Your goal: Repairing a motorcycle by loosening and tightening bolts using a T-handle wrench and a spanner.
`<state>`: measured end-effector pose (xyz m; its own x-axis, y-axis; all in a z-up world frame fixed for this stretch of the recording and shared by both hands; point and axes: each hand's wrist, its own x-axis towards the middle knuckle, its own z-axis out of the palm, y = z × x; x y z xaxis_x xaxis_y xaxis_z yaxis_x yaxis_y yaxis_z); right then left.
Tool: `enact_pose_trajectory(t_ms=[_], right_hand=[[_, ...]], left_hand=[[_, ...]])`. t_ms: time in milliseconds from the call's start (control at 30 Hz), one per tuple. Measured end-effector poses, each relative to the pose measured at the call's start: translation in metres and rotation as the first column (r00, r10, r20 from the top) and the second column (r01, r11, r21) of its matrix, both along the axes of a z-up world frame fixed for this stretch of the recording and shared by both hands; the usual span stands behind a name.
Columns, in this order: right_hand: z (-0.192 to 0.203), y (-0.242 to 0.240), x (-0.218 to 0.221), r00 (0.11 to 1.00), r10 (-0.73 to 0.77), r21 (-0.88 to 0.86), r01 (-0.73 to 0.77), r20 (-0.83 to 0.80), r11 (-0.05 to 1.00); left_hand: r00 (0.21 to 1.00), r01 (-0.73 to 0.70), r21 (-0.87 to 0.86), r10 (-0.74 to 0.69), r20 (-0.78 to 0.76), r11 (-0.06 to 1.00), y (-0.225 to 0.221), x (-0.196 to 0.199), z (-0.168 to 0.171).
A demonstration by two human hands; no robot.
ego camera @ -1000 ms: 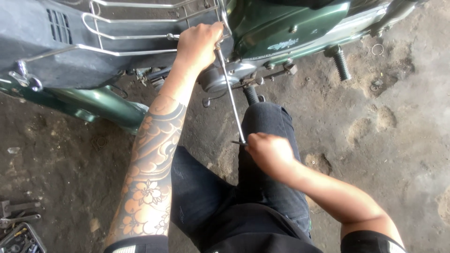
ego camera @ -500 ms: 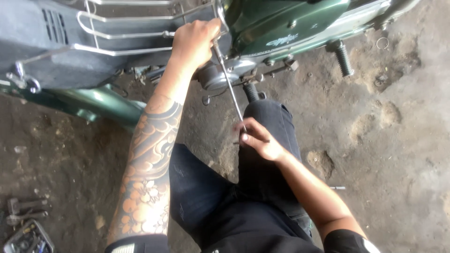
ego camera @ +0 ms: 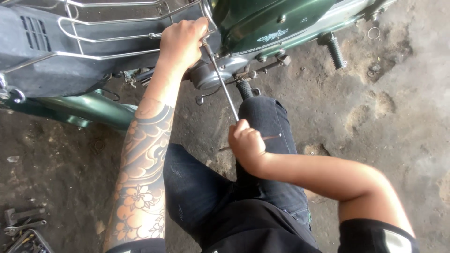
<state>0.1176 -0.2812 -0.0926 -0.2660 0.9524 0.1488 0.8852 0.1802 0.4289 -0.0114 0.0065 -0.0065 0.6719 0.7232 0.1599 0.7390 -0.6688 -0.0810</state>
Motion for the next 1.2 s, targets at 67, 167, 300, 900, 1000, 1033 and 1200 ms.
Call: enact_pose_trajectory(t_ms=[67, 167, 300, 900, 1000, 1033, 1200], right_hand=[[-0.01, 0.0, 0.013, 0.987, -0.022, 0.038, 0.016, 0.161, 0.999], [-0.016, 0.006, 0.039, 0.963, -0.005, 0.041, -0.006, 0.268, 0.999], [-0.014, 0.011, 0.08, 0.957, 0.269, 0.046, -0.266, -0.106, 0.963], [-0.017, -0.06, 0.086, 0.45, 0.003, 0.032, 0.056, -0.893, 0.998], [-0.046, -0.075, 0.123, 0.477, -0.101, 0.028, 0.254, -0.873, 0.967], [-0.061, -0.081, 0.136, 0.531, -0.179, 0.026, 0.356, -0.828, 0.934], [-0.168, -0.082, 0.199, 0.57, -0.54, -0.272, 0.49, -0.619, 0.828]], left_hand=[[1.0, -0.004, 0.001, 0.004, -0.004, 1.0, -0.002, -0.002, -0.001], [1.0, -0.003, -0.001, 0.003, -0.008, 1.0, 0.0, -0.002, -0.002], [1.0, 0.017, -0.002, -0.017, -0.013, 1.0, -0.006, 0.0, 0.004], [0.997, -0.064, -0.178, 0.071, 0.033, 0.982, -0.007, -0.003, 0.011], [0.997, -0.072, -0.162, 0.076, 0.02, 0.984, -0.009, 0.0, 0.008], [0.996, -0.085, -0.143, 0.086, 0.003, 0.986, -0.01, 0.001, 0.006], [0.989, -0.146, -0.242, 0.136, -0.059, 0.959, -0.011, 0.011, 0.014]])
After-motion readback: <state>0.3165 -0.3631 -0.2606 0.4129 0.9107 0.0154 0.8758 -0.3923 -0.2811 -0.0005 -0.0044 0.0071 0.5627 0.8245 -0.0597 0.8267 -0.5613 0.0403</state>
